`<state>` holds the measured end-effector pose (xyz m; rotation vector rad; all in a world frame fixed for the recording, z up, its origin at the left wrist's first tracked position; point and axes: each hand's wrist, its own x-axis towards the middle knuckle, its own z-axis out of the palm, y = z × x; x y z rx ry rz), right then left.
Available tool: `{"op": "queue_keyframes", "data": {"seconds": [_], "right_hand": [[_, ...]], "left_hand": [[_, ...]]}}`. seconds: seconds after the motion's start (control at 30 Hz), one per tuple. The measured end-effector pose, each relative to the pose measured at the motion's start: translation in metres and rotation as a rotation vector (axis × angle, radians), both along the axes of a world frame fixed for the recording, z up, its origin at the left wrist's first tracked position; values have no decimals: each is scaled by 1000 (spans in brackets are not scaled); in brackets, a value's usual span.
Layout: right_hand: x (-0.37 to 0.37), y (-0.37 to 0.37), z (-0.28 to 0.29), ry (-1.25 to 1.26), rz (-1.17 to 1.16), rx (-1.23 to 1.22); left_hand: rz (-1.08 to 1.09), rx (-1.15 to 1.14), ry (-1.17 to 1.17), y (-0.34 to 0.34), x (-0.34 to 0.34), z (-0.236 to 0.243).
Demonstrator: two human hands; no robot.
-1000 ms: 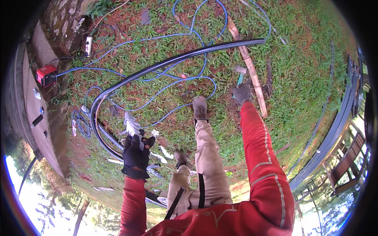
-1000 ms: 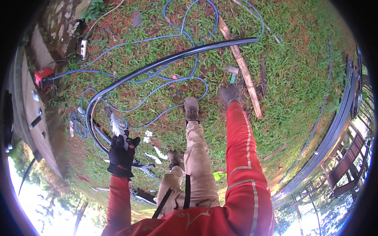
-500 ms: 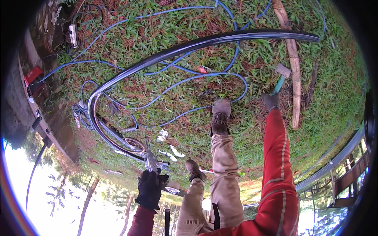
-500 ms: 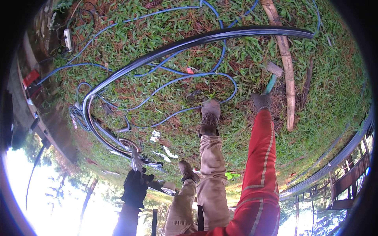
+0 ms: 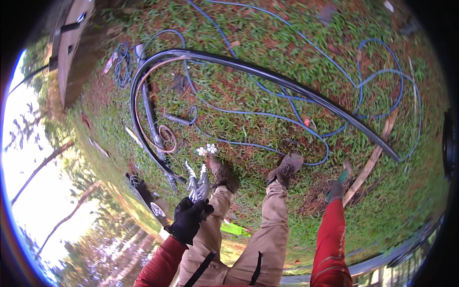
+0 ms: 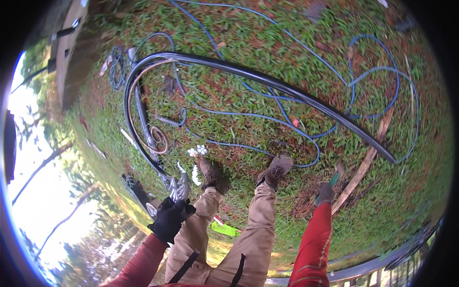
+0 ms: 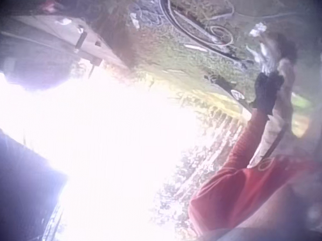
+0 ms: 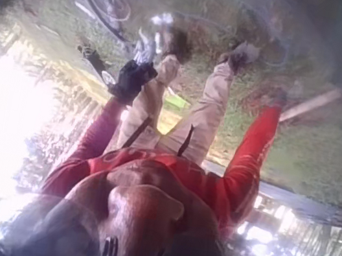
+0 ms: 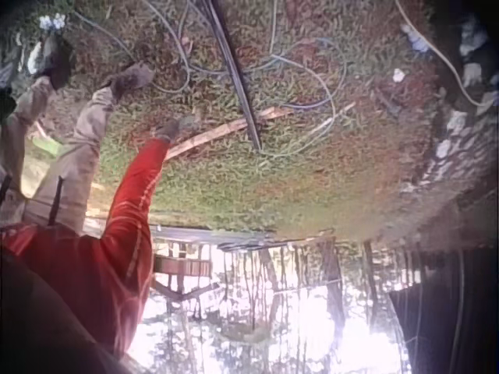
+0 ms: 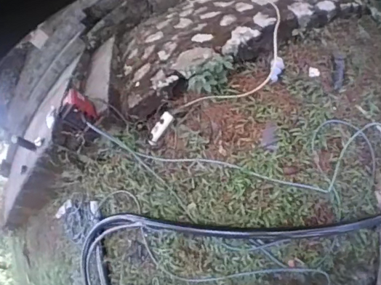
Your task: The person prepares a circular metal frame by hammering and removing excess material, then positions a small metal flower inside it and welds it into place using an electrode holder.
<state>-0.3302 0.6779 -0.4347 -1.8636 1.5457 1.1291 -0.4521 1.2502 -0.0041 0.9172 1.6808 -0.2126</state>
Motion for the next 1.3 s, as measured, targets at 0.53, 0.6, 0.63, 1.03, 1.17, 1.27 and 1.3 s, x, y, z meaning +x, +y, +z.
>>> {"op": "queue_keyframes", "data": {"seconds": [0.53,0.6,0.63,1.03,1.17,1.27,1.3], "right_hand": [[-44,557,297,-41,503,550],[-62,633,315,21,603,598],[-70,662,318,32,655,615],[-128,904,383,121,1196,856],[-108,926,377,160,1385,755],[-84,934,345,215,1456,681],[-77,941,342,195,1530,665]], "left_hand": [[270,95,-192,253,-228,61],[416,114,-207,282,-259,68],[475,159,-217,295,-273,73],[887,289,-27,255,-372,75],[979,271,33,271,-339,98],[970,247,96,286,-321,83],[977,273,98,291,-312,76]]}}
